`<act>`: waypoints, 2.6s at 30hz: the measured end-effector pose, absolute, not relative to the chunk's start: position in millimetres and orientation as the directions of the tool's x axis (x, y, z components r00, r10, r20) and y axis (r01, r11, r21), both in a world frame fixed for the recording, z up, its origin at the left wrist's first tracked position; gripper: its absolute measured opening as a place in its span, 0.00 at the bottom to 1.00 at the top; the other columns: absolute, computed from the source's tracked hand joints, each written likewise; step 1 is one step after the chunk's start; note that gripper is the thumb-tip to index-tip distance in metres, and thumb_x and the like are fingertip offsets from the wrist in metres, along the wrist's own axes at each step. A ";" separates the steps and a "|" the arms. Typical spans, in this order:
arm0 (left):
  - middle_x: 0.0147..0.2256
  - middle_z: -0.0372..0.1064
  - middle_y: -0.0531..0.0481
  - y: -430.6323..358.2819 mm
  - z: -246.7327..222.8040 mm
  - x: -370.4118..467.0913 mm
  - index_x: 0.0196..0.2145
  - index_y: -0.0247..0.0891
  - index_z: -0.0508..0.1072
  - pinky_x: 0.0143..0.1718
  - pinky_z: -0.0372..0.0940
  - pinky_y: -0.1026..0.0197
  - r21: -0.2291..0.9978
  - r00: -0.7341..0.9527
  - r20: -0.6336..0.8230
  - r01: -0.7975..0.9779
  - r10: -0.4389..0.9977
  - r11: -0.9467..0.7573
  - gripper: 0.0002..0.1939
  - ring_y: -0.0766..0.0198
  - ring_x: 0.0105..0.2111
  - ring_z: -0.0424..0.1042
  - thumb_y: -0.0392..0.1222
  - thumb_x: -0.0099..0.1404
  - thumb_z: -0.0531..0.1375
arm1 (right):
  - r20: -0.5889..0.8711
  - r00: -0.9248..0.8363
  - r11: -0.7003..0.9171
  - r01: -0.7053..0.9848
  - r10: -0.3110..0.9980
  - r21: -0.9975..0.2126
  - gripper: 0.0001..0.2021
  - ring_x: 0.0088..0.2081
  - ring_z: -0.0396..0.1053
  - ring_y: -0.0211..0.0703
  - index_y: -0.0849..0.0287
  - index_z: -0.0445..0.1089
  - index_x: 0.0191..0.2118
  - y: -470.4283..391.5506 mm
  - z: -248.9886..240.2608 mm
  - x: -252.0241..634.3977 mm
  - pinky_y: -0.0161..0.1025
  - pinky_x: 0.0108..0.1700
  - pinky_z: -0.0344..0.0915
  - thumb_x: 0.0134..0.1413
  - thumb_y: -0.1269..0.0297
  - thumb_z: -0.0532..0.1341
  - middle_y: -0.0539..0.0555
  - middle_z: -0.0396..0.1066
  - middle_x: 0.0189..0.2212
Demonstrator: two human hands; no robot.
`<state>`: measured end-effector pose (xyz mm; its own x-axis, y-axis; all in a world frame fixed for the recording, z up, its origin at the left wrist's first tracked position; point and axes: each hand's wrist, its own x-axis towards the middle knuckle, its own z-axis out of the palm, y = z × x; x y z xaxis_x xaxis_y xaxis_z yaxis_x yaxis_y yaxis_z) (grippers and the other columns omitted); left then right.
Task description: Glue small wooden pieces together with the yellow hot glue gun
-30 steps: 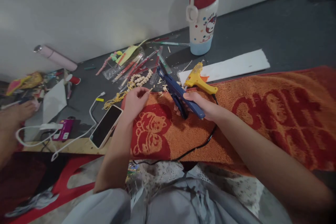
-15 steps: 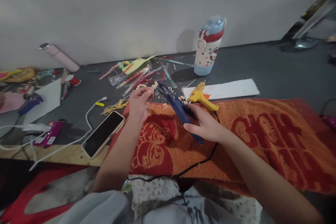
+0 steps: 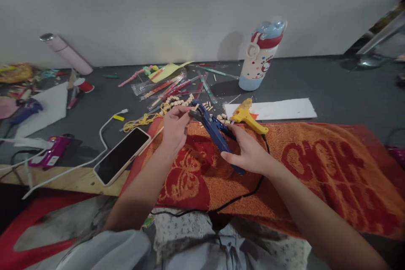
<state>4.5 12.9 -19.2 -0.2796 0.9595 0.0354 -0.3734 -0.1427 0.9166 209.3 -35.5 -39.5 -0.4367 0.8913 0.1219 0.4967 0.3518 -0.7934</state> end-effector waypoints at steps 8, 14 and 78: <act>0.19 0.69 0.55 12.8 -22.7 3.6 0.19 0.36 0.73 0.20 0.52 0.70 0.916 -0.238 0.040 -0.379 0.970 -0.131 0.19 0.75 0.19 0.61 0.45 0.32 0.77 | 0.153 -0.451 0.376 0.460 0.879 -0.804 0.35 0.58 0.65 0.64 0.65 0.57 0.59 -36.3 -41.1 210.9 0.60 0.58 0.63 0.51 0.46 0.61 0.71 0.66 0.57; 0.20 0.68 0.56 11.2 -18.5 4.3 0.18 0.36 0.71 0.23 0.59 0.68 0.920 -0.224 0.074 -0.361 0.972 -0.153 0.23 0.74 0.20 0.63 0.48 0.30 0.77 | 0.189 -0.450 0.404 0.450 0.873 -0.796 0.34 0.57 0.66 0.64 0.62 0.58 0.59 -36.6 -42.3 211.2 0.62 0.57 0.64 0.53 0.44 0.60 0.69 0.67 0.56; 0.37 0.79 0.44 -14.0 -40.4 35.1 0.37 0.37 0.74 0.45 0.72 0.53 0.980 0.132 0.005 -0.197 0.991 0.021 0.25 0.55 0.39 0.78 0.51 0.45 0.73 | 0.127 -0.464 0.213 0.136 0.877 -0.968 0.27 0.59 0.65 0.53 0.60 0.63 0.58 -31.6 -53.9 195.4 0.54 0.63 0.58 0.60 0.48 0.55 0.62 0.68 0.57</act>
<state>35.1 -14.0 -40.4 0.1322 0.9912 0.0055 -0.1968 0.0209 0.9802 195.4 -31.6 -53.9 -0.4640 0.8766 0.1273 0.1364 0.2127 -0.9676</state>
